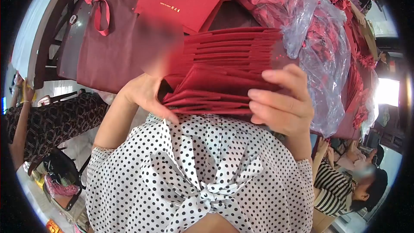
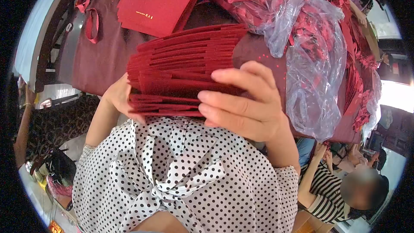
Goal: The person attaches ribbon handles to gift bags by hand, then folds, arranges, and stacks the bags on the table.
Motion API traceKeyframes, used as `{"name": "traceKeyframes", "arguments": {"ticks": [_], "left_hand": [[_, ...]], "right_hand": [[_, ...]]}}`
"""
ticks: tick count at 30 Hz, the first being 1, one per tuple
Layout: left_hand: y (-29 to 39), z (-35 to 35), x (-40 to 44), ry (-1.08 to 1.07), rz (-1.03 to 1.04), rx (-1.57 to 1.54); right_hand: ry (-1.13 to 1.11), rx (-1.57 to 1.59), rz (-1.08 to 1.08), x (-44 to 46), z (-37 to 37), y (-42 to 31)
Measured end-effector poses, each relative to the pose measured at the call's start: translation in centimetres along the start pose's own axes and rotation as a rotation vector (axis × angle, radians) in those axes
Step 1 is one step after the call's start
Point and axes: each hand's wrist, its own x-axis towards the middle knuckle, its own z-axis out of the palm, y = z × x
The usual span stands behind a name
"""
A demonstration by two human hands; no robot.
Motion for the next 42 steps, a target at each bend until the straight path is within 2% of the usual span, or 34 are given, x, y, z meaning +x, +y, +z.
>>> {"name": "traceKeyframes", "arguments": {"ticks": [4, 6, 7, 8, 9, 10, 11, 12, 14, 15, 16, 18, 19, 20, 22, 24, 25, 26, 28, 29, 31, 32, 34, 35, 36, 37, 40, 41, 42], "left_hand": [[0.0, 0.4, -0.2, 0.029, -0.127, -0.048], [0.7, 0.6, -0.2, 0.010, -0.214, 0.137], [0.6, 0.6, -0.1, 0.017, -0.215, 0.141], [0.6, 0.6, -0.1, -0.016, -0.056, 0.213], [0.6, 0.6, 0.0, -0.054, 0.104, 0.285], [1.9, 1.0, 0.2, -0.008, -0.193, -0.091], [0.8, 0.8, 0.3, -0.052, -0.060, -0.078], [2.7, 1.5, 1.0, 0.026, -0.139, -0.245], [1.0, 1.4, -0.3, -0.055, -0.094, 0.163], [0.2, 1.5, -0.7, -0.073, -0.065, 0.278], [0.5, 1.7, -0.8, 0.005, -0.152, 0.190], [1.3, 2.3, -1.0, 0.124, -0.319, -0.037], [1.0, 2.5, -1.3, 0.128, -0.311, -0.036], [0.4, 2.8, -1.8, 0.167, -0.323, -0.076], [0.3, 3.0, -2.0, 0.195, -0.387, -0.171], [0.1, 3.2, -1.5, 0.190, -0.413, -0.191], [0.1, 3.4, -1.3, 0.203, -0.454, -0.211], [1.1, 4.2, -0.5, 0.329, -0.543, -0.245], [0.8, 5.7, 0.6, 0.528, -0.391, 0.009], [1.2, 6.3, 1.7, 0.568, -0.340, -0.163], [1.9, 6.4, 3.9, 0.504, -0.298, -0.138], [2.3, 6.4, 5.0, 0.462, -0.264, -0.108], [3.2, 5.8, 7.3, 0.420, -0.181, -0.033], [3.3, 5.8, 8.5, 0.418, -0.220, -0.146], [3.5, 5.6, 9.8, 0.413, -0.264, -0.257], [4.6, 5.2, 11.4, 0.393, -0.468, -0.372], [1.0, 5.6, 13.6, 0.445, -0.460, -0.563], [-0.3, 6.1, 13.8, 0.418, -0.449, -0.501], [-1.7, 6.3, 13.6, 0.397, -0.440, -0.436]], "right_hand": [[-0.146, -0.143, 0.105, 2.1, -0.9, -1.1], [-0.197, 0.008, 0.216, 3.6, -1.2, -1.4], [-0.360, -0.092, 0.219, 4.0, -0.9, -1.7], [-0.461, -0.129, 0.207, 4.2, 0.2, -2.2], [-0.485, -0.152, 0.046, 4.2, 1.2, -2.3], [-0.406, -0.073, 0.007, 3.7, 2.2, -3.0], [-0.329, 0.004, -0.037, 3.3, 2.8, -3.5], [-0.378, -0.023, -0.052, 4.2, 2.0, -2.8], [-0.422, -0.171, -0.023, 5.5, 0.0, -1.2], [-0.350, -0.131, 0.038, 5.1, -1.3, -0.8], [-0.348, -0.141, 0.031, 4.0, -1.9, 0.0], [0.253, 0.537, 0.356, -0.3, -1.4, 1.9], [0.559, 0.875, 0.509, -2.3, -0.6, 2.9], [0.558, 0.870, 0.507, -4.3, 0.8, 4.6], [-0.080, 0.481, 0.491, -5.6, 2.7, 6.9], [0.240, 1.097, 1.007, -3.4, 4.6, 1.1], [0.197, 1.136, 0.929, -3.8, 4.6, 0.3], [0.153, 1.175, 0.845, -4.3, 4.8, -0.2], [0.176, 0.881, 0.700, -5.2, 6.1, -1.2], [0.311, 0.944, 0.910, -4.9, 6.2, -2.1], [0.470, 0.744, 0.928, -4.9, 6.4, -1.4], [0.541, 0.681, 0.867, -4.7, 5.6, -1.1], [0.541, 0.684, 0.897, -4.2, 3.5, -0.4], [0.543, 0.710, 0.936, -3.9, 2.5, -0.2], [0.520, 0.786, 1.062, -3.2, 1.6, 0.0], [0.517, 0.803, 1.108, -3.5, 1.4, 0.9], [0.455, 0.785, 1.195, -5.4, 1.6, 4.3], [0.465, 0.847, 1.234, -5.6, 1.5, 5.2], [0.408, 0.705, 1.256, -7.0, 1.9, 6.2]]}}
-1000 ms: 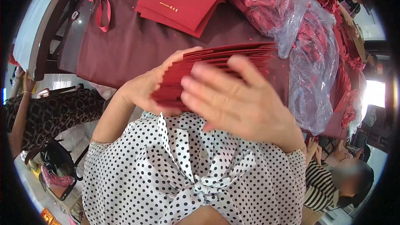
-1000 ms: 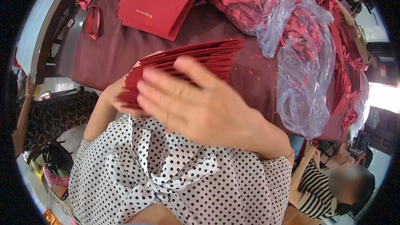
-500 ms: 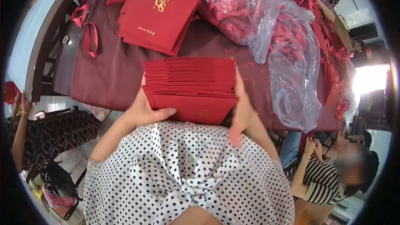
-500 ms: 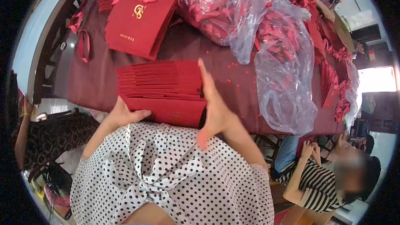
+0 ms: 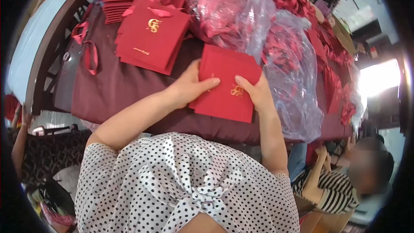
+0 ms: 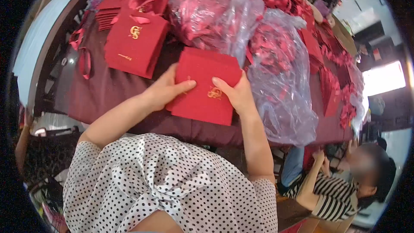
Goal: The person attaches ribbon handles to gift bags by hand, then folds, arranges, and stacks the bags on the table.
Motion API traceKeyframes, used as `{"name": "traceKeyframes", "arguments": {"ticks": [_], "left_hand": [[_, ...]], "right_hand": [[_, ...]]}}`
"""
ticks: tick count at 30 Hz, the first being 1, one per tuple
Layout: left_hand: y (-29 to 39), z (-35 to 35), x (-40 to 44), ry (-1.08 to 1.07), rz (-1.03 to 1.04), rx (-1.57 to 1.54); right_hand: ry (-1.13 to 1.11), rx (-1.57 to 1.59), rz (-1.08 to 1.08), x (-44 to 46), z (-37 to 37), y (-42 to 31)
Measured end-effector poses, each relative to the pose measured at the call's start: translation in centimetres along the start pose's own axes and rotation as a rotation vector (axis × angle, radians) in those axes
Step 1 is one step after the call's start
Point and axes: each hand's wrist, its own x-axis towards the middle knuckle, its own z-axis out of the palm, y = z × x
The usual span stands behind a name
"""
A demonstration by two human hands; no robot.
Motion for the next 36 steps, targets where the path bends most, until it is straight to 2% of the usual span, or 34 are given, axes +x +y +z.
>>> {"name": "traceKeyframes", "arguments": {"ticks": [1, 3, 5, 6, 7, 9, 10, 11, 12, 14, 16, 17, 18, 23, 25, 29, 32, 34, 35, 36], "left_hand": [[-0.1, -0.5, -0.5, 0.046, 0.035, 0.393], [0.8, -1.1, -4.0, 0.118, 0.271, 0.821], [2.5, -2.4, -4.9, 0.108, 0.588, 0.973], [3.3, -3.6, -4.7, 0.071, 0.749, 1.066], [3.9, -5.0, -4.8, 0.142, 0.911, 1.271], [6.4, -5.5, -4.3, 0.144, 0.901, 1.628], [7.2, -5.9, -3.5, 0.028, 0.784, 1.726], [7.4, -6.5, -2.3, -0.053, 0.780, 1.815], [7.3, -7.4, -1.4, -0.137, 0.776, 1.903], [7.4, -8.7, -0.3, -0.195, 0.795, 1.952], [7.6, -9.5, 0.4, -0.283, 0.638, 2.074], [7.6, -10.0, 0.7, -0.286, 0.639, 2.080], [7.5, -10.4, 1.1, -0.254, 0.636, 2.010], [7.0, -12.7, 2.7, -0.244, 0.623, 1.876], [6.9, -13.1, 3.7, -0.194, 0.887, 1.823], [7.0, -12.7, 5.7, -0.318, 0.678, 1.846], [6.3, -13.3, 5.4, -0.196, 0.705, 1.755], [5.7, -14.2, 5.5, -0.110, 0.716, 1.752], [6.0, -14.4, 5.4, -0.117, 0.655, 1.773], [6.1, -14.5, 5.2, -0.107, 0.651, 1.788]], "right_hand": [[0.051, -0.044, 0.005, 0.0, 0.3, -0.2], [0.101, -0.215, -0.032, -0.7, 0.8, -0.8], [0.193, -0.459, -0.137, -0.8, 0.3, 0.2], [0.178, -0.473, -0.154, -1.0, 0.4, 0.1], [0.165, -0.471, -0.176, -1.6, 1.4, -0.5], [0.204, -0.614, -0.200, -2.5, 1.4, -1.7], [0.188, -0.564, -0.247, -2.4, 0.8, -1.1], [0.193, -0.561, -0.249, -2.4, 0.1, -1.0], [0.167, -0.431, -0.213, -2.8, 0.0, -2.1], [0.148, -0.296, -0.192, -3.3, 0.1, -2.4], [0.073, -0.316, -0.215, -3.9, 0.3, -1.6], [0.032, -0.326, -0.226, -3.9, 0.5, -1.4], [0.014, -0.315, -0.135, -4.1, 1.7, -2.5], [0.140, -0.448, -0.066, -3.1, 4.2, -1.5], [0.089, -0.416, -0.098, -2.6, 4.1, -1.3], [0.100, -0.518, -0.136, -2.2, 3.5, -0.9], [0.080, -0.498, -0.157, -2.4, 5.1, -0.8], [0.045, -0.601, -0.211, -2.5, 6.8, -0.6], [0.051, -0.613, -0.108, -2.6, 7.8, -1.2], [0.053, -0.632, -0.108, -2.5, 8.2, -1.2]]}}
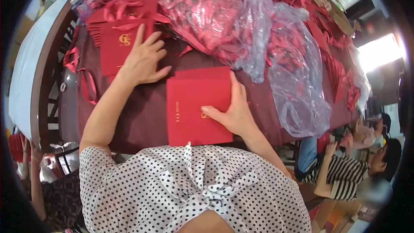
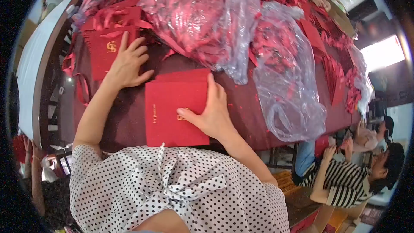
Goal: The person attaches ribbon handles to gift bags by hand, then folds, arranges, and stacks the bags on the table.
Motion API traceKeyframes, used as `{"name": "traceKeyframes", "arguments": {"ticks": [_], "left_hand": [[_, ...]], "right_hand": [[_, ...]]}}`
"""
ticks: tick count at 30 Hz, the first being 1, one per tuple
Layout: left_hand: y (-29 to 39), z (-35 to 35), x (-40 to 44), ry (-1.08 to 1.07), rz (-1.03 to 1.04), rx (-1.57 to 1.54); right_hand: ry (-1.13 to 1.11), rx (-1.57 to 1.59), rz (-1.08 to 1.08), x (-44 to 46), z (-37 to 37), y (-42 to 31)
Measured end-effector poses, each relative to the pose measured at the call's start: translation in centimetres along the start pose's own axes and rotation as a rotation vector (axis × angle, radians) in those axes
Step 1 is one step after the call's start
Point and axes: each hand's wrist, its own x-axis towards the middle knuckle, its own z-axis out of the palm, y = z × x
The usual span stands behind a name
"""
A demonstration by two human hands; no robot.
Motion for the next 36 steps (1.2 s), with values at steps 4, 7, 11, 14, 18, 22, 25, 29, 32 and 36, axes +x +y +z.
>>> {"name": "traceKeyframes", "arguments": {"ticks": [4, 7, 11, 14, 18, 22, 25, 29, 32, 36], "left_hand": [[-0.3, -0.7, -0.7, -0.045, -0.003, 0.005], [-0.4, -0.6, -1.1, -0.066, -0.005, 0.008], [-0.2, -1.4, -1.3, -0.092, -0.001, 0.026], [-0.4, -1.9, -1.4, 0.009, 0.053, -0.053], [-0.1, -1.8, -3.3, 0.397, 0.145, 0.051], [-0.7, -3.5, -6.0, 0.774, -0.177, 0.102], [-4.5, -2.0, -8.1, 0.613, -0.758, -0.202], [-7.7, 0.2, -8.9, 0.363, -1.023, -0.964], [-9.1, 1.6, -8.3, 0.417, -0.911, -1.125], [-9.0, -1.1, -7.3, 0.335, -0.987, -1.562]], "right_hand": [[-0.039, -0.019, 0.028, 0.2, -0.3, -0.2], [-0.036, 0.022, 0.020, -0.3, -0.5, 0.3], [0.002, 0.098, -0.001, -0.4, -0.8, 0.3], [-0.040, 0.140, 0.025, -0.3, -1.7, 0.9], [0.055, -0.122, -0.299, 2.1, -5.5, -1.4], [-0.210, 0.110, -0.309, 8.3, -5.4, -8.1], [-0.584, 0.452, 0.037, 14.2, 0.6, -8.2], [-0.829, 0.570, 0.109, 18.3, 8.3, -9.7], [-0.697, 0.748, 0.162, 19.7, 11.9, -9.7], [-0.614, 0.885, 0.293, 19.8, 12.2, -10.5]]}}
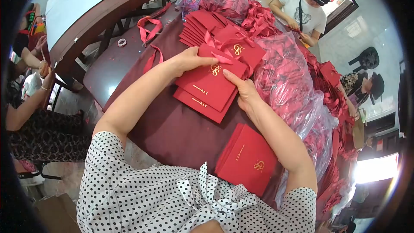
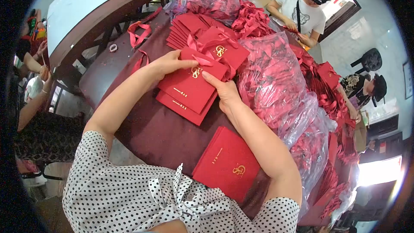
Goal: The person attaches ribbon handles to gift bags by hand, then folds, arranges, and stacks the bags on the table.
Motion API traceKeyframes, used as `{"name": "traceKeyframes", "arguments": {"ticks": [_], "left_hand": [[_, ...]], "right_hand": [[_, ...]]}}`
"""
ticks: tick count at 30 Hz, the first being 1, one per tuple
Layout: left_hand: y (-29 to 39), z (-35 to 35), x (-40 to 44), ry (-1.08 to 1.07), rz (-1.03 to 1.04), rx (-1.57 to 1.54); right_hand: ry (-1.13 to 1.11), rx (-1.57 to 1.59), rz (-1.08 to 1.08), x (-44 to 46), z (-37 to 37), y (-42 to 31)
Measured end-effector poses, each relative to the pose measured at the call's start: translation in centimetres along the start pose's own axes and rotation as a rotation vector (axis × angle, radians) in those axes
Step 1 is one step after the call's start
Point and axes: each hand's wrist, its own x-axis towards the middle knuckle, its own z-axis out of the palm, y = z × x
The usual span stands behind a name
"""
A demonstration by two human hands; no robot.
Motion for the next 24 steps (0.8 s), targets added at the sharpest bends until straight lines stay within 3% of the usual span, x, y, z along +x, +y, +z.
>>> {"name": "traceKeyframes", "arguments": {"ticks": [4, 8, 13, 15, 16, 17, 19, 20, 21, 22, 23, 24], "left_hand": [[0.3, -0.9, 1.0, -0.151, -0.193, -0.145], [0.1, -1.0, 0.0, -0.252, -0.060, -0.202], [1.2, 0.0, -3.1, -0.063, 0.099, -0.320], [1.2, -0.3, -3.4, -0.047, 0.327, -0.233], [1.9, -0.4, -3.9, -0.044, 0.426, -0.156], [2.6, -0.6, -4.9, -0.099, 0.386, -0.125], [4.1, -0.7, -7.2, 0.004, 0.324, 0.231], [2.2, -1.2, -6.8, -0.022, 0.477, 0.159], [0.8, -0.8, -6.8, -0.059, 0.472, 0.008], [-0.6, -0.4, -6.6, -0.096, 0.475, -0.142], [-3.5, -2.2, -4.6, 0.020, 0.717, 0.361], [-2.5, -1.8, -4.6, 0.012, 0.639, 0.245]], "right_hand": [[0.099, 0.065, -0.031, -0.9, 0.5, 0.0], [0.053, 0.086, -0.133, -1.8, 0.5, 0.7], [-0.054, -0.027, -0.338, -3.2, 0.4, 0.3], [-0.112, -0.181, -0.403, -3.9, 0.5, -1.2], [-0.140, -0.245, -0.482, -4.2, 0.7, -2.0], [-0.171, -0.312, -0.562, -4.3, 0.8, -2.5], [-0.185, -0.493, -0.662, -4.1, 0.1, -2.5], [-0.169, -0.723, -0.836, -3.6, -0.4, -1.7], [-0.147, -0.955, -1.012, -2.9, -1.2, -0.6], [-0.131, -1.243, -1.345, -1.6, -2.7, 1.0], [-0.194, -0.937, -0.999, -1.8, -2.4, 0.7], [-0.246, -0.632, -0.654, -2.3, -2.0, 0.5]]}}
